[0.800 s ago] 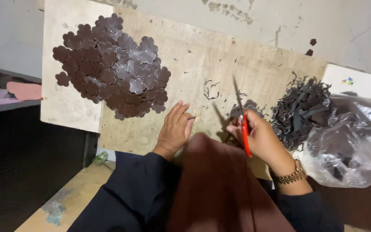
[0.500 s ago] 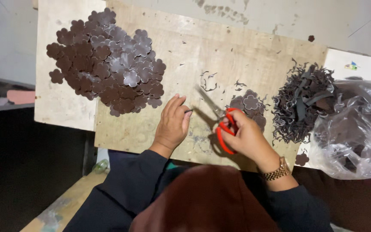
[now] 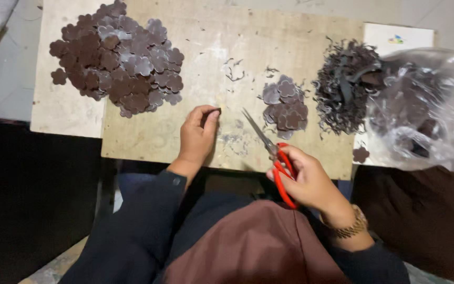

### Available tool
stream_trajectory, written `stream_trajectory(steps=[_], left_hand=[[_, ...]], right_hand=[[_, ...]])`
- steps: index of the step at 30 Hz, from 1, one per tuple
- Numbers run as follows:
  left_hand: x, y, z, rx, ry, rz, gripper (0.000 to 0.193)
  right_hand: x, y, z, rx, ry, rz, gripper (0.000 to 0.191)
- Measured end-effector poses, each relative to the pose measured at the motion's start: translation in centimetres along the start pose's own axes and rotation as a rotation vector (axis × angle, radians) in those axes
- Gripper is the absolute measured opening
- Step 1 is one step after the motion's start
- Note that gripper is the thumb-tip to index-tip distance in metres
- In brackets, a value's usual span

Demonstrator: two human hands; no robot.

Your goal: The person uses red-handled scissors to trim the edges of small brown flower-shaped pieces of material. They pick up each piece, cut along the outline, and place the finished pieces into a growing pile on the table.

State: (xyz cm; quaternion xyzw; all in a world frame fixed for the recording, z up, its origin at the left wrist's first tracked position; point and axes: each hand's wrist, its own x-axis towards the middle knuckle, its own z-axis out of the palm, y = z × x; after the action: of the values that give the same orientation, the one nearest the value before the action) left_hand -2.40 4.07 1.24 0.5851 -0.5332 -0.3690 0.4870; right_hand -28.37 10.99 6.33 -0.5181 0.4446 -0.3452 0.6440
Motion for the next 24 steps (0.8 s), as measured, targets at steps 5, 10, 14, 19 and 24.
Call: stream_trajectory(steps=[5,10,14,19,24], left_hand=[[-5.6,5.0,0.8,-0.541,-0.199,-0.565,0.022],[-6.9,10.4,-0.3,-0.646,-0.352,-0.445,0.019],[-6.7,13.1,-0.6,-0.755,-0.396,-0.393,0.022],[-7.0,13.9,-1.2,-0.817,-0.397,-0.399,0.013],[-6.8,13.6,-1.0,-0.849,-0.349,-0.460,0.014]], right_hand=[[-6.1,-2.9,-1.8,-0.055,-0.086,0.084,0.043],[-6.6,-4.1,-0.2,0.054,-0.110,0.092,0.064],[-5.8,-5.1,0.8,0.044,-0.208,0.089,0.073],[-6.2,-6.4,1.5,0.094,-0.311,0.124,0.086],[-5.7,-6.6,2.0,0.081,-0.333,0.138,0.090]])
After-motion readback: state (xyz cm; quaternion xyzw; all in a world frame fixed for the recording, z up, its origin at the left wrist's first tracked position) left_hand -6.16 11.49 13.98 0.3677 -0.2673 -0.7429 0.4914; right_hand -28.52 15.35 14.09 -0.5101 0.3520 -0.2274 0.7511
